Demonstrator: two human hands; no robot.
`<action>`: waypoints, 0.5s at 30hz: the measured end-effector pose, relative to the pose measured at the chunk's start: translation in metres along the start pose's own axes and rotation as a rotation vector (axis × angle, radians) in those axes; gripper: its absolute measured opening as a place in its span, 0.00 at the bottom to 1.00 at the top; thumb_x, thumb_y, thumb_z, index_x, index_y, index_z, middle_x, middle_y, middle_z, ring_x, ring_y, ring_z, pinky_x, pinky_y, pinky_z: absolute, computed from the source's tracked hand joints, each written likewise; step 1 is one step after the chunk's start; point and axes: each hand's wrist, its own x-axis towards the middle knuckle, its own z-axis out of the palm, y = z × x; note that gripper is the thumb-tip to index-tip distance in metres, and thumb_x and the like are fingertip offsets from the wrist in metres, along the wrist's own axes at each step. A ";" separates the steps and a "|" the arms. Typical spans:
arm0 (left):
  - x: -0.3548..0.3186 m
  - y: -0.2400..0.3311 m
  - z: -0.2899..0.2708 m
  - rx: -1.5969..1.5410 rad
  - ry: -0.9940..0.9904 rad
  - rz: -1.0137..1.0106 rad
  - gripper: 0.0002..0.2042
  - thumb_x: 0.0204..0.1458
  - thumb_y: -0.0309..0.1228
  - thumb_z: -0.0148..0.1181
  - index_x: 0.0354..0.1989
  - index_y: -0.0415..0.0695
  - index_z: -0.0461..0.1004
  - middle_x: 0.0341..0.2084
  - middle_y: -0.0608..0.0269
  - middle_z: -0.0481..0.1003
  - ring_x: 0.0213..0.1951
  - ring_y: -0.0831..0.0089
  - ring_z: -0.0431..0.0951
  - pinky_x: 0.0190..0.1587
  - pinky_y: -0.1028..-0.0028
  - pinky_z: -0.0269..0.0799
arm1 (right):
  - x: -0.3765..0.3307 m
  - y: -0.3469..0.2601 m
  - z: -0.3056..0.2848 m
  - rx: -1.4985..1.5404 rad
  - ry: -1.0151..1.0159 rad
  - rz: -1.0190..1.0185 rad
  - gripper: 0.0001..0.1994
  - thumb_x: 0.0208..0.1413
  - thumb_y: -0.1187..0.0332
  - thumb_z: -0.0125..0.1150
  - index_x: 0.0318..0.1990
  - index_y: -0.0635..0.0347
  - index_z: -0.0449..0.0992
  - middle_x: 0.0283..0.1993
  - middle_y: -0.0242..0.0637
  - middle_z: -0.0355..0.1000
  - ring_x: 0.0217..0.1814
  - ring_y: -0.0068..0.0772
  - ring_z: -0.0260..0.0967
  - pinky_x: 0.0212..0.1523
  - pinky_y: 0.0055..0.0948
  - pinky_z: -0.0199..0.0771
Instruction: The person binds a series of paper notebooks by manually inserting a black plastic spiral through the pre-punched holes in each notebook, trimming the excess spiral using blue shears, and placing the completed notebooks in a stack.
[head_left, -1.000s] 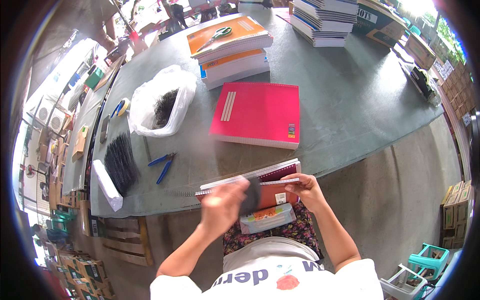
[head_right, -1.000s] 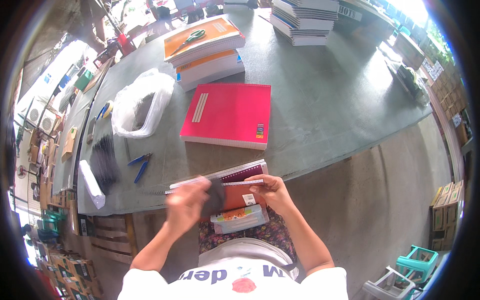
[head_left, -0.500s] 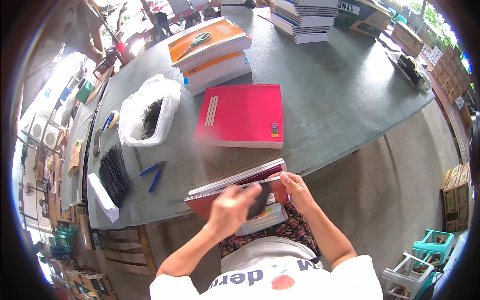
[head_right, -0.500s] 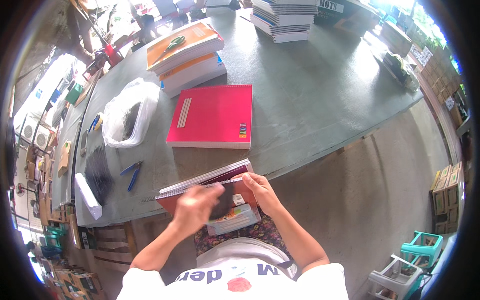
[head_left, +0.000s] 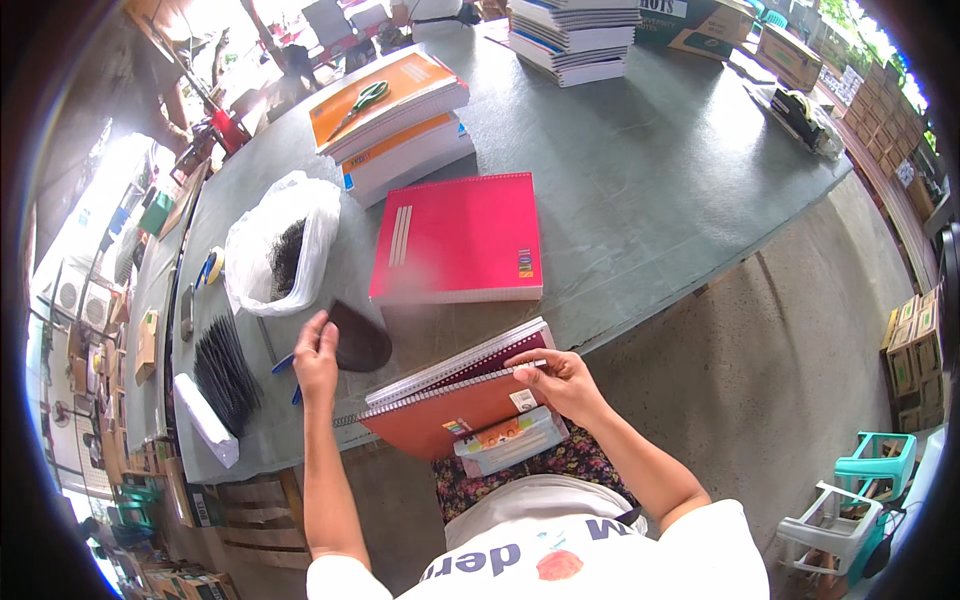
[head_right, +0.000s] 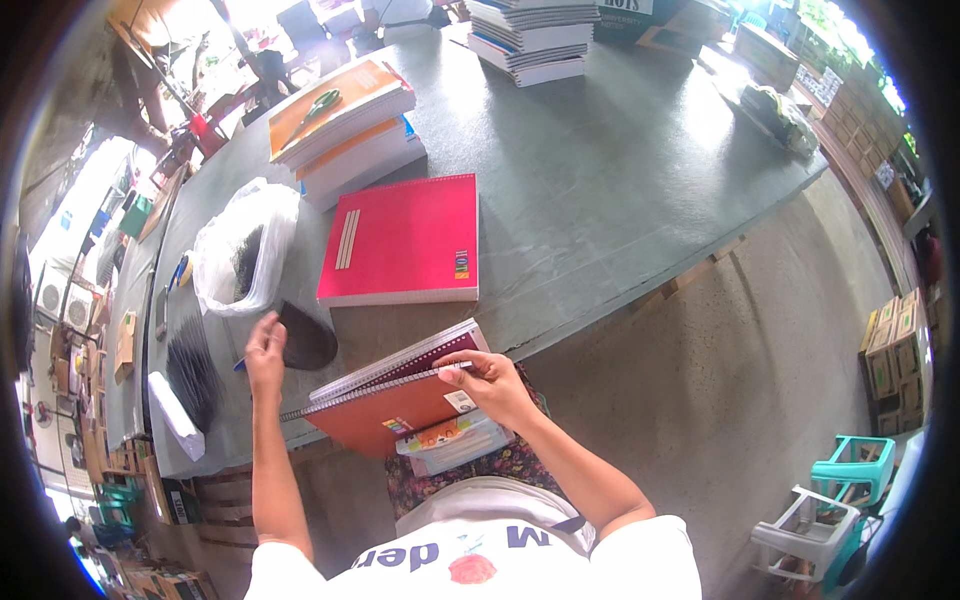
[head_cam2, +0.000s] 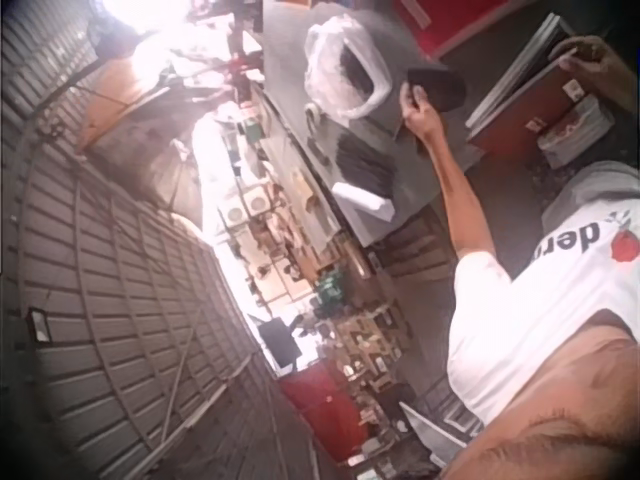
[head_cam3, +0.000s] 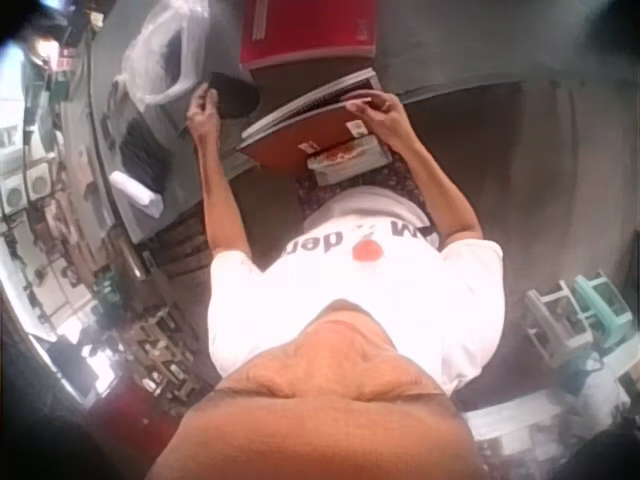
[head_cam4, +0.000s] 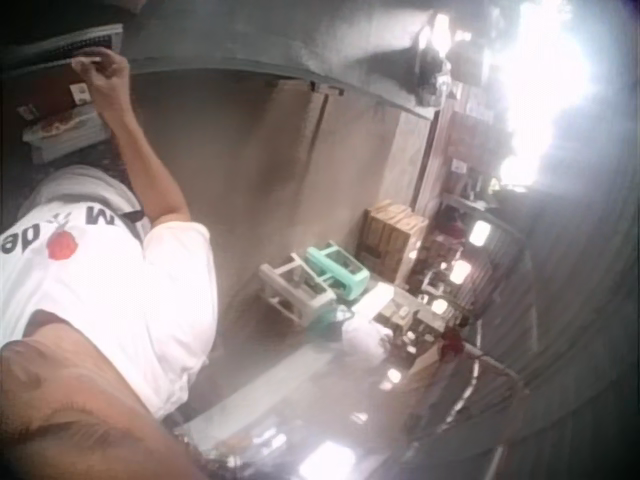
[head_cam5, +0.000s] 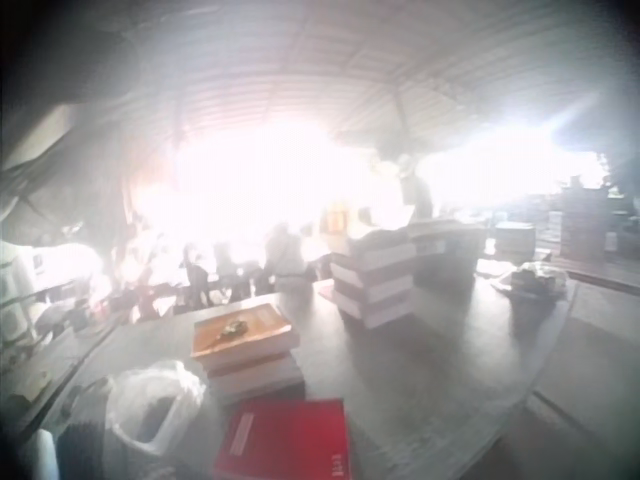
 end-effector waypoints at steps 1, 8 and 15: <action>0.008 -0.007 -0.007 0.421 0.180 0.289 0.14 0.54 0.34 0.57 0.46 0.42 0.74 0.40 0.57 0.74 0.39 0.67 0.72 0.47 0.68 0.65 | 0.001 0.000 0.001 0.105 0.014 -0.045 0.06 0.55 0.74 0.59 0.38 0.65 0.76 0.21 0.23 0.69 0.18 0.11 0.57 0.19 0.15 0.58; -0.072 0.044 0.060 0.426 -0.273 1.061 0.04 0.45 0.26 0.60 0.29 0.42 0.77 0.25 0.61 0.77 0.30 0.63 0.76 0.37 0.67 0.68 | -0.008 0.004 -0.005 0.059 -0.017 0.045 0.08 0.57 0.78 0.52 0.44 0.66 0.74 0.36 0.31 0.70 0.33 0.17 0.65 0.35 0.17 0.64; -0.110 0.070 0.087 0.457 -0.651 0.971 0.13 0.45 0.31 0.63 0.37 0.38 0.73 0.28 0.53 0.75 0.33 0.58 0.75 0.39 0.64 0.70 | -0.016 0.015 -0.008 0.241 -0.008 -0.175 0.11 0.55 0.82 0.53 0.46 0.65 0.72 0.32 0.29 0.74 0.28 0.13 0.64 0.29 0.15 0.65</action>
